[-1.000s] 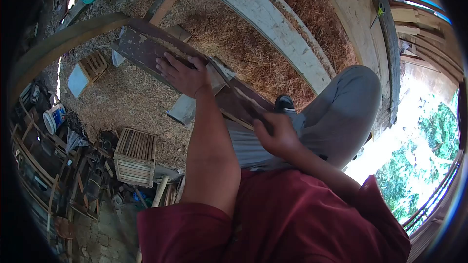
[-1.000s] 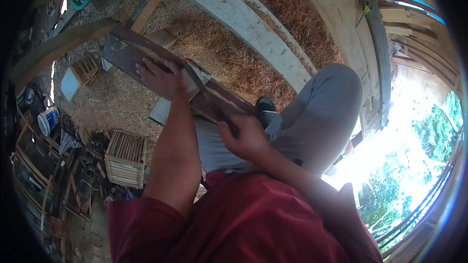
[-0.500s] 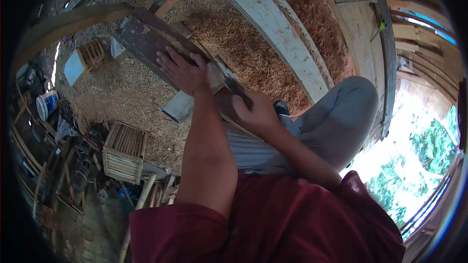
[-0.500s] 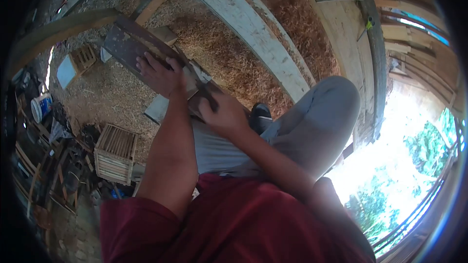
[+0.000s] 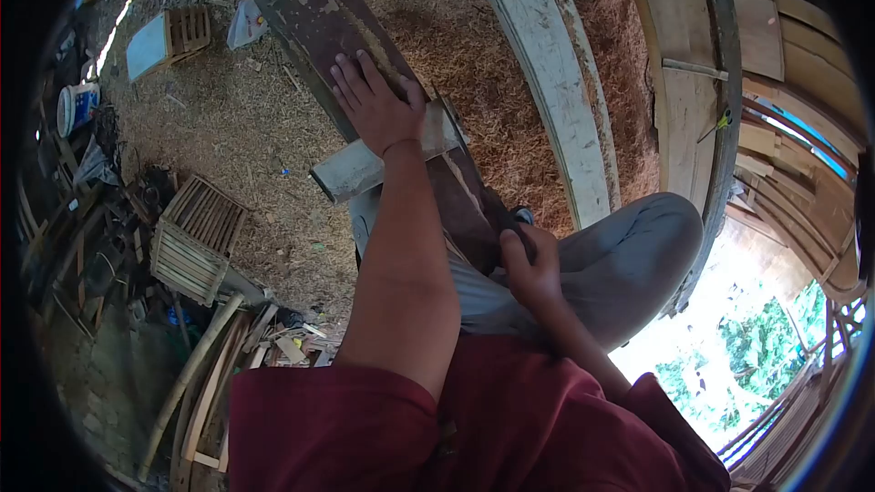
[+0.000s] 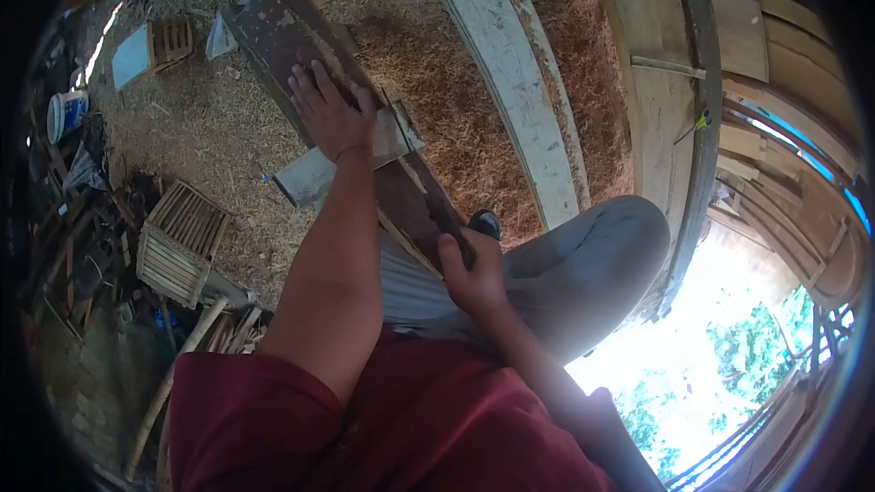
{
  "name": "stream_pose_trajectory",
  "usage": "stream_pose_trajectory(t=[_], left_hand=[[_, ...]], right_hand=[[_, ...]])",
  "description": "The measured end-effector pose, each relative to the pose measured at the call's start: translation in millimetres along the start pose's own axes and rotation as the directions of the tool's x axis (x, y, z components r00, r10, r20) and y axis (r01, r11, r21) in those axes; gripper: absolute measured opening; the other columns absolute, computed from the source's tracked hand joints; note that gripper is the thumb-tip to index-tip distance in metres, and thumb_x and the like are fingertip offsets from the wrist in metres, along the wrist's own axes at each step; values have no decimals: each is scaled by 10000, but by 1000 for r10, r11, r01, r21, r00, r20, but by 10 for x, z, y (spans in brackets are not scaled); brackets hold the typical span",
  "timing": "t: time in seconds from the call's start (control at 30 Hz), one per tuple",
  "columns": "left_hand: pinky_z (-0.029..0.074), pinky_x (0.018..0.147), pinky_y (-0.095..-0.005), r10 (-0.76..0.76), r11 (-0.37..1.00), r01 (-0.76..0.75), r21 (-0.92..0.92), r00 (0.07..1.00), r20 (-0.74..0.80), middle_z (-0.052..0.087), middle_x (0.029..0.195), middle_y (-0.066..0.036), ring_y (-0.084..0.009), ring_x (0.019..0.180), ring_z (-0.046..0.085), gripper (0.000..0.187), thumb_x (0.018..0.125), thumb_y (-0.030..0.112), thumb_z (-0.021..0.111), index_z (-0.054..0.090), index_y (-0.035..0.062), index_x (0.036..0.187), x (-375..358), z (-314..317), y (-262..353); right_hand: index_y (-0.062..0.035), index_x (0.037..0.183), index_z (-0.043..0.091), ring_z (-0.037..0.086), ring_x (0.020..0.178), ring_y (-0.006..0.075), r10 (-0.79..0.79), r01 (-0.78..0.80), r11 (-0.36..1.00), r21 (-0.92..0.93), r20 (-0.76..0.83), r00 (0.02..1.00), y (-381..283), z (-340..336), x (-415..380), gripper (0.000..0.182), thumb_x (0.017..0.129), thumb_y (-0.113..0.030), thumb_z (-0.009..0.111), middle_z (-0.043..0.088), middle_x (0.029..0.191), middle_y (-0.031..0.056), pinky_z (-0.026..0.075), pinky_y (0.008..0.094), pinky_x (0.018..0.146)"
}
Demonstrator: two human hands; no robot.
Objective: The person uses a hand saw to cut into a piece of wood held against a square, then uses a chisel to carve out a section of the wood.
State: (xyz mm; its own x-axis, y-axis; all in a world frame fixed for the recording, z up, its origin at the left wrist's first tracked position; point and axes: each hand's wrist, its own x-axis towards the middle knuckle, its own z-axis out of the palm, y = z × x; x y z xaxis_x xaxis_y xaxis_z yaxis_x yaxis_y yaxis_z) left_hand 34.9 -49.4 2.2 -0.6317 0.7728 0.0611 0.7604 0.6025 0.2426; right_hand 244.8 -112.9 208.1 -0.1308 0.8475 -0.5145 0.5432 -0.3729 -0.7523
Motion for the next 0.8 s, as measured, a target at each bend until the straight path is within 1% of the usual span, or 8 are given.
stream_pose_trajectory(t=[0.07, 0.13, 0.27, 0.37, 0.43, 0.53, 0.67, 0.8], left_hand=[[277, 1333, -556, -3, 1000, 3, -4, 1000, -2, 350, 1730, -238, -435, 1619, 319, 782, 955, 368, 622, 426, 64, 1649, 14, 11, 6], [274, 1335, -556, -7, 1000, 7, 1, 1000, 0, 351, 1729, -239, -434, 1620, 317, 782, 955, 373, 620, 428, 65, 1648, -39, -3, -13], [273, 1336, -553, 7, 1000, -7, 6, 1000, 0, 353, 1726, -241, -432, 1622, 315, 788, 952, 380, 622, 425, 64, 1647, -45, 6, -26], [272, 1336, -551, -3, 1000, 3, 10, 1000, -2, 355, 1725, -240, -431, 1623, 313, 795, 950, 380, 622, 419, 62, 1650, 2, 8, -3], [272, 1336, -550, 4, 1000, -4, 9, 1000, -7, 355, 1726, -240, -431, 1623, 313, 798, 948, 377, 622, 414, 61, 1652, 18, 19, 4], [267, 1340, -549, 6, 1000, -5, 11, 1000, -17, 351, 1729, -237, -425, 1624, 313, 803, 944, 371, 618, 410, 60, 1653, 49, 36, 9], [261, 1347, -543, -4, 1000, 4, 12, 1000, 10, 343, 1736, -228, -413, 1628, 311, 803, 940, 363, 608, 405, 59, 1655, 8, 6, 10], [271, 1345, -536, 8, 1000, -8, 30, 1000, 0, 345, 1733, -231, -419, 1624, 318, 803, 940, 359, 610, 403, 60, 1656, 7, -2, 11]], right_hand=[[74, 1050, 714, 639, 645, 282, 6, -6, 1000, 7, 0, 1000, 73, 142, 174, 314, 1047, -223, 610, 653, 723, 216, 493, 431, 665], [75, 1076, 720, 639, 650, 268, 168, -172, 985, 13, 148, 975, 128, 316, 665, 306, 1049, -209, 610, 669, 722, 189, 496, 420, 667], [74, 987, 683, 591, 640, 238, 218, -233, 969, 83, 160, 963, -7, 67, 125, 315, 1048, -228, 617, 630, 709, 177, 472, 421, 647], [67, 908, 645, 542, 635, 194, 174, -190, 974, 123, 133, 976, -16, -5, 108, 328, 1046, -230, 621, 595, 689, 155, 448, 418, 629], [57, 906, 654, 537, 651, 155, 109, -111, 994, 16, 111, 988, -22, 222, 469, 304, 1048, -208, 610, 591, 680, 134, 451, 407, 632], [14, 793, 631, 509, 611, 97, 158, -168, 983, 71, 129, 979, -83, 251, 519, 342, 1070, -183, 598, 566, 641, 18, 397, 331, 578], [25, 830, 629, 498, 636, 99, 220, -239, 955, 176, 118, 968, -123, -78, -110, 348, 1056, -239, 626, 522, 650, 19, 394, 354, 593], [25, 841, 630, 476, 653, 84, 150, -155, 987, 47, 82, 985, 61, 262, 307, 333, 1051, -233, 644, 513, 655, -6, 383, 340, 590]])
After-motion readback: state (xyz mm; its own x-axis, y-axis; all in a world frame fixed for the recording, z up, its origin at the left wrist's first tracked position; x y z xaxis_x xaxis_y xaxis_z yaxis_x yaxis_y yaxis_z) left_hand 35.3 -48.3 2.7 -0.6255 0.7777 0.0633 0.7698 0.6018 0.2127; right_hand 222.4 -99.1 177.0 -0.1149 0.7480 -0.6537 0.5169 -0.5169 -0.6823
